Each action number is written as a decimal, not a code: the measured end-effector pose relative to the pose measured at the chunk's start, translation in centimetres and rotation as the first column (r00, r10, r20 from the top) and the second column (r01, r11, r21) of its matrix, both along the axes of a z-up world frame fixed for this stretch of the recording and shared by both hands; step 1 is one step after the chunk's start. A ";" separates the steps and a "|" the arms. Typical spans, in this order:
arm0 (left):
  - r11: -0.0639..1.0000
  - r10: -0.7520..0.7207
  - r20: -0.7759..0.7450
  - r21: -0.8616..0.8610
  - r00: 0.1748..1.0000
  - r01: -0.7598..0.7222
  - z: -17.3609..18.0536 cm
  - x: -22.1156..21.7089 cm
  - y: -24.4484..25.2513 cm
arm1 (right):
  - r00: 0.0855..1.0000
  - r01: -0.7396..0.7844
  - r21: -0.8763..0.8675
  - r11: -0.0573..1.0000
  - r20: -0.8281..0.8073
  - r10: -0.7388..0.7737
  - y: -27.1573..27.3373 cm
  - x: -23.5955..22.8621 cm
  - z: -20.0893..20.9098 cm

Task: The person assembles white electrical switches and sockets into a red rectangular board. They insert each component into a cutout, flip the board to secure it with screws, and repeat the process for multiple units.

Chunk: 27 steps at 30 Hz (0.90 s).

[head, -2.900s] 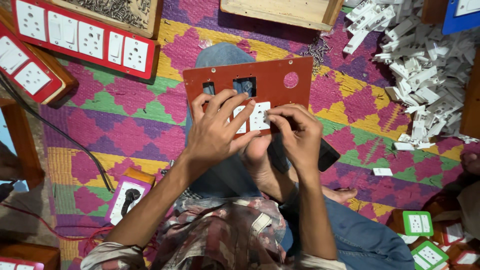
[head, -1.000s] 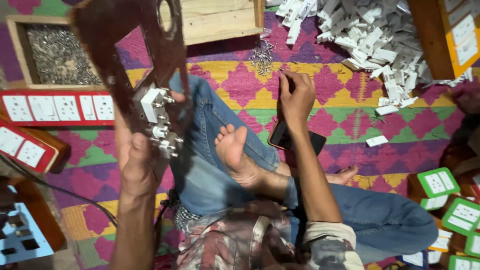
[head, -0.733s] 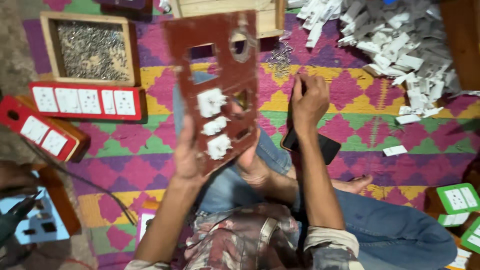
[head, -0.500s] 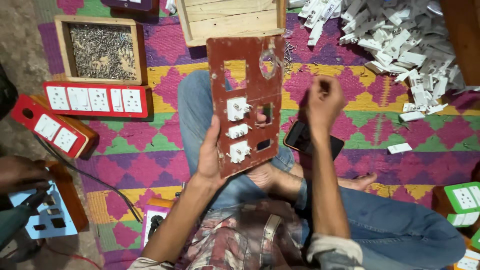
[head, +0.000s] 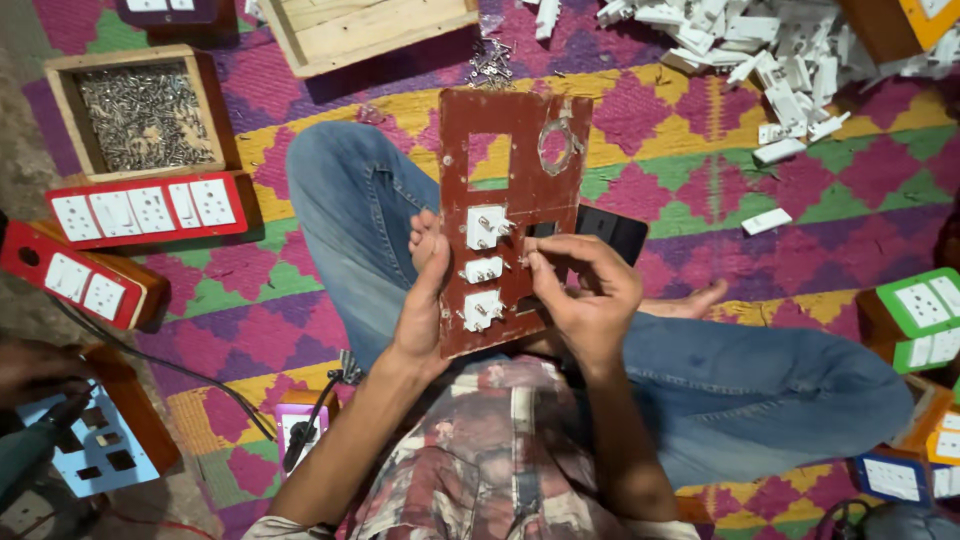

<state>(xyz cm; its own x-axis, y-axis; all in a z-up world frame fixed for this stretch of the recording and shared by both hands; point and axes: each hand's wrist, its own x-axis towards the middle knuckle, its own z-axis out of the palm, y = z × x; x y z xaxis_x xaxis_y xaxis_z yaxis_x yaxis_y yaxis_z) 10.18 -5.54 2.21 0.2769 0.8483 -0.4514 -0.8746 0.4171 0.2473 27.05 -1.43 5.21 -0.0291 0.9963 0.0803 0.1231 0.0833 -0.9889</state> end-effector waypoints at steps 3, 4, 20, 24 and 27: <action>0.999 -0.028 0.007 -0.031 1.000 0.029 -0.2 0.7 -0.6 | 0.990 0.003 0.095 0.995 0.143 -0.017 0.0 0.6 0.7; 0.999 -0.035 -0.006 -0.025 0.999 0.035 -0.2 0.8 -0.7 | 0.984 -0.005 0.137 0.991 0.175 -0.019 0.2 0.8 0.9; 0.999 -0.035 -0.100 0.001 0.994 0.036 1.5 2.1 -0.7 | 0.954 -0.086 0.183 0.979 0.298 0.028 0.9 1.6 2.0; 0.998 -0.053 -0.091 0.016 0.994 0.055 1.0 2.0 -1.1 | 0.945 -0.091 0.194 0.977 0.326 0.023 0.9 1.7 2.0; 0.999 -0.049 -0.061 -0.017 0.997 0.048 0.7 2.0 -1.4 | 0.945 -0.078 0.215 0.973 0.326 0.004 0.9 1.6 1.8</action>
<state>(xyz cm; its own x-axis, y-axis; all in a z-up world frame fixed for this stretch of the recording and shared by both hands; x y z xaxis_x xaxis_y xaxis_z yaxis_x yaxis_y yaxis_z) 12.20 -6.95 2.89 0.2891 0.8271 -0.4820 -0.8364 0.4632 0.2930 28.63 -0.58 7.04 -0.1310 0.9513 0.2790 0.4231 0.3082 -0.8521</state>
